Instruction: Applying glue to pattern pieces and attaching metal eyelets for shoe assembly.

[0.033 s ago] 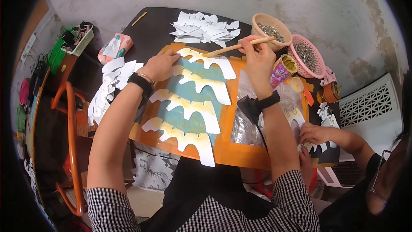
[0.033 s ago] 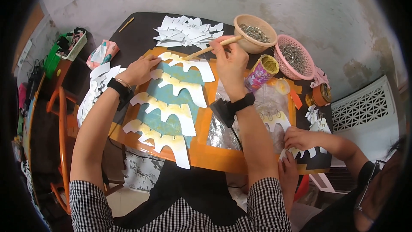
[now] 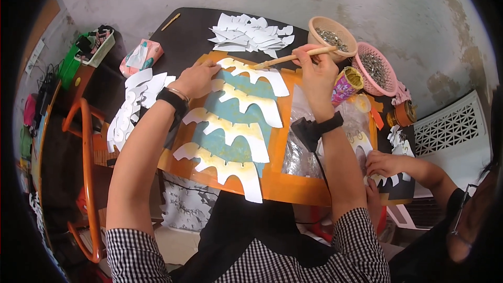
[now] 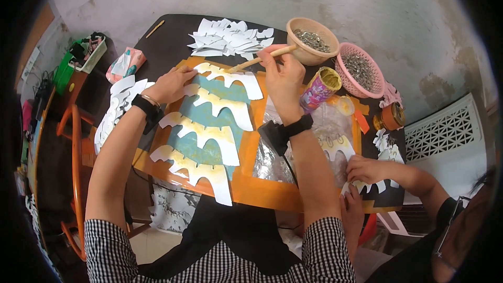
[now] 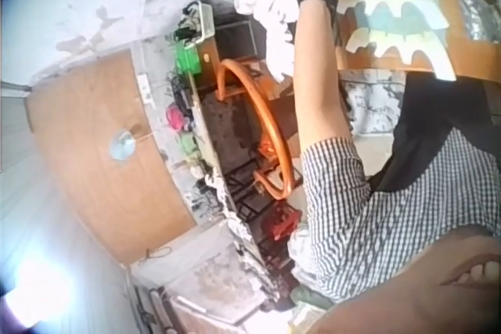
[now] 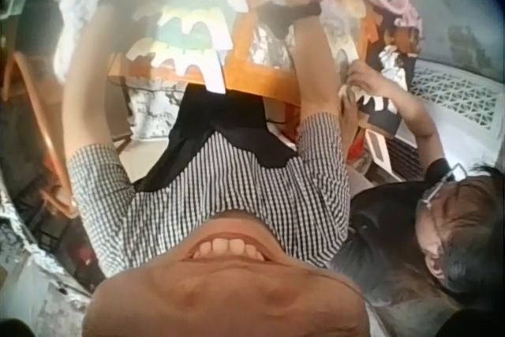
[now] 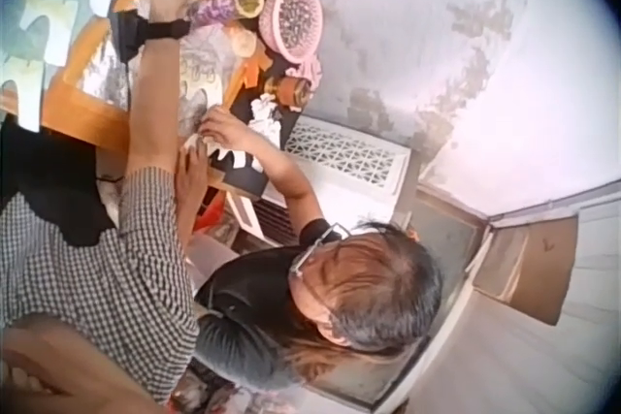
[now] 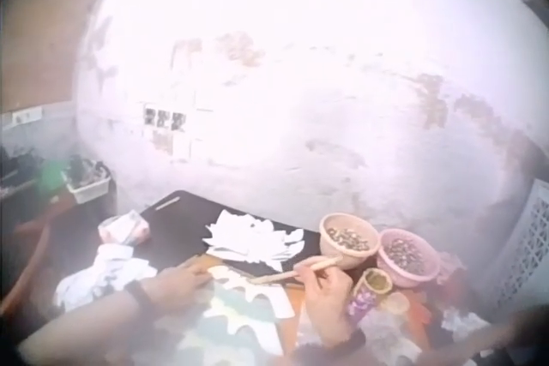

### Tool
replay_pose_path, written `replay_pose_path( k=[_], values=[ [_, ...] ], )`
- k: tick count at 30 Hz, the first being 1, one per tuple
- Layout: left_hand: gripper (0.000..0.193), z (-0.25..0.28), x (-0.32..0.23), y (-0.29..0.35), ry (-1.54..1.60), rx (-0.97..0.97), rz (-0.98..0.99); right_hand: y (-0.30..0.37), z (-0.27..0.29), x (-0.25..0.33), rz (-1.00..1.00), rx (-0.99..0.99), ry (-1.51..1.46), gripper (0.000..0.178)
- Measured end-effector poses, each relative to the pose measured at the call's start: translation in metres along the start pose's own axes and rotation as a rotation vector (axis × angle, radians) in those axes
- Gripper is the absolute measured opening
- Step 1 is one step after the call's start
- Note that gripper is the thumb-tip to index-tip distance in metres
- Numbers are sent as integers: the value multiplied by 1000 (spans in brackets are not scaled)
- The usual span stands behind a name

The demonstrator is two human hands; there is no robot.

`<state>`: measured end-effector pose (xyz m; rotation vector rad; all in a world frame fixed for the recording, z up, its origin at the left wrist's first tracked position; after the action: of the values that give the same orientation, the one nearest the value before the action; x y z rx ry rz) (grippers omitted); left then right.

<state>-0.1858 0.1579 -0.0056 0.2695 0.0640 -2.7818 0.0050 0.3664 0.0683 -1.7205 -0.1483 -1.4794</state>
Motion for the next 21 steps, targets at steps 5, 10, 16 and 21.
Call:
replay_pose_path(
  k=[5,10,16,21],
  values=[
    [51,9,-13,-1,26,66,37,10,11,7,3,27,6,7],
    [50,6,-9,0,28,57,27,11,16,15,41,39,83,7],
    [49,-3,0,-2,-5,10,27,14,17,29,108,24,281,6],
    [50,-2,-3,-4,-1,11,12,11,1,23,141,-12,34,8]
  ],
)
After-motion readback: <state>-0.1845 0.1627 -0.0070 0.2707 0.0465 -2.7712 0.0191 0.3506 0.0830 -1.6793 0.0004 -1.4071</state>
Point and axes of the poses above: each hand's wrist, its own y-axis away from the middle knuckle, its own z-axis out of the back of the hand, x = y × z, the point moved 5 cm from there along -y, towards the middle knuckle, and after that the axes turned 9 degrees about -z, right-handed, at the moved point
